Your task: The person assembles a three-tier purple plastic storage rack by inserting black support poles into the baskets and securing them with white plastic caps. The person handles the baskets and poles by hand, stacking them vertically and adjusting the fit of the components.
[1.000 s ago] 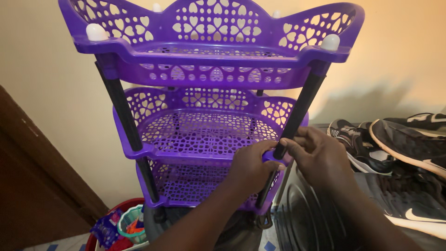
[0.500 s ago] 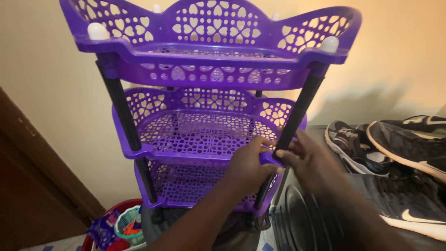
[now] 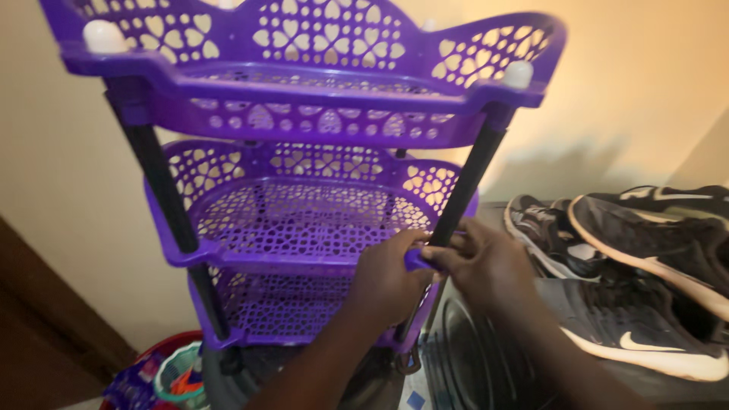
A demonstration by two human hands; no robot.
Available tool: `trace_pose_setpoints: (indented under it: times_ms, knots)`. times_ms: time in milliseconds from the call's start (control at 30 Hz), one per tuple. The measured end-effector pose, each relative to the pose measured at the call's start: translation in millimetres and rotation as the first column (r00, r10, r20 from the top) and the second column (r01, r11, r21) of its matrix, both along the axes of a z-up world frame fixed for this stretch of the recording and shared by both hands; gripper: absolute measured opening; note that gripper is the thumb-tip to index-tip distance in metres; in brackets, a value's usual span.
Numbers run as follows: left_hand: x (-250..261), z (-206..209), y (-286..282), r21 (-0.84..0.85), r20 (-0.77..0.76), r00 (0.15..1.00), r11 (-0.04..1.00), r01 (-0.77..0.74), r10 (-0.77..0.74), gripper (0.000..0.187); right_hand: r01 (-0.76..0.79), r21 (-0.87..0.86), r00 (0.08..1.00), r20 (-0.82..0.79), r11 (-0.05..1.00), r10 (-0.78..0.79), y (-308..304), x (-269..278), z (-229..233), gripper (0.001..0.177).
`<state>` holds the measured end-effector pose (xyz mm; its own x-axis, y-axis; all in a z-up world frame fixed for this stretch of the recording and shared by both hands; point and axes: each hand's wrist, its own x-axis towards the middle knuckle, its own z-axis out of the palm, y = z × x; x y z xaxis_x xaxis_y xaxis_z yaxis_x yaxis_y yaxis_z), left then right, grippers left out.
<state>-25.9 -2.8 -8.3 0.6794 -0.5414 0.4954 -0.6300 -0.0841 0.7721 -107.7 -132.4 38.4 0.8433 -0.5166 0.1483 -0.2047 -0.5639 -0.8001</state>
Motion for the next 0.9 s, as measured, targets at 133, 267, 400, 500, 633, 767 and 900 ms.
trace_pose_setpoints:
  times_ms: [133,267,400,500,633,767,900]
  knots:
    - [-1,5,-2,0.104,-0.087,0.994,0.993,-0.049,0.059,0.055,-0.079,0.169,0.995,0.066,0.982,0.069,1,0,0,0.037]
    - [-1,8,1,0.136,-0.085,0.995,0.990,-0.041,0.053,0.053,-0.338,0.178,0.920,0.272,0.924,0.284,-15,5,-9,0.035]
    - [-1,3,2,0.108,-0.038,0.999,0.994,-0.035,0.039,0.051,-0.157,-0.003,0.979,0.130,0.988,0.156,-21,4,-19,0.033]
    - [2,0,0,0.087,-0.039,0.998,0.995,-0.040,0.044,0.048,-0.171,0.089,0.962,0.232,0.981,0.146,-12,3,-17,0.036]
    - [2,-3,1,0.018,-0.013,1.000,1.000,-0.017,0.017,0.046,-0.035,0.083,0.992,0.127,0.996,0.025,6,-2,-9,0.040]
    - [3,-4,5,0.084,0.012,0.999,0.996,-0.036,0.035,0.049,-0.130,0.294,0.991,0.005,0.947,0.134,-10,-3,13,0.048]
    - [2,-3,0,0.045,0.006,1.000,0.999,-0.029,0.029,0.052,-0.360,0.155,0.925,0.190,0.920,0.330,-29,0,12,0.049]
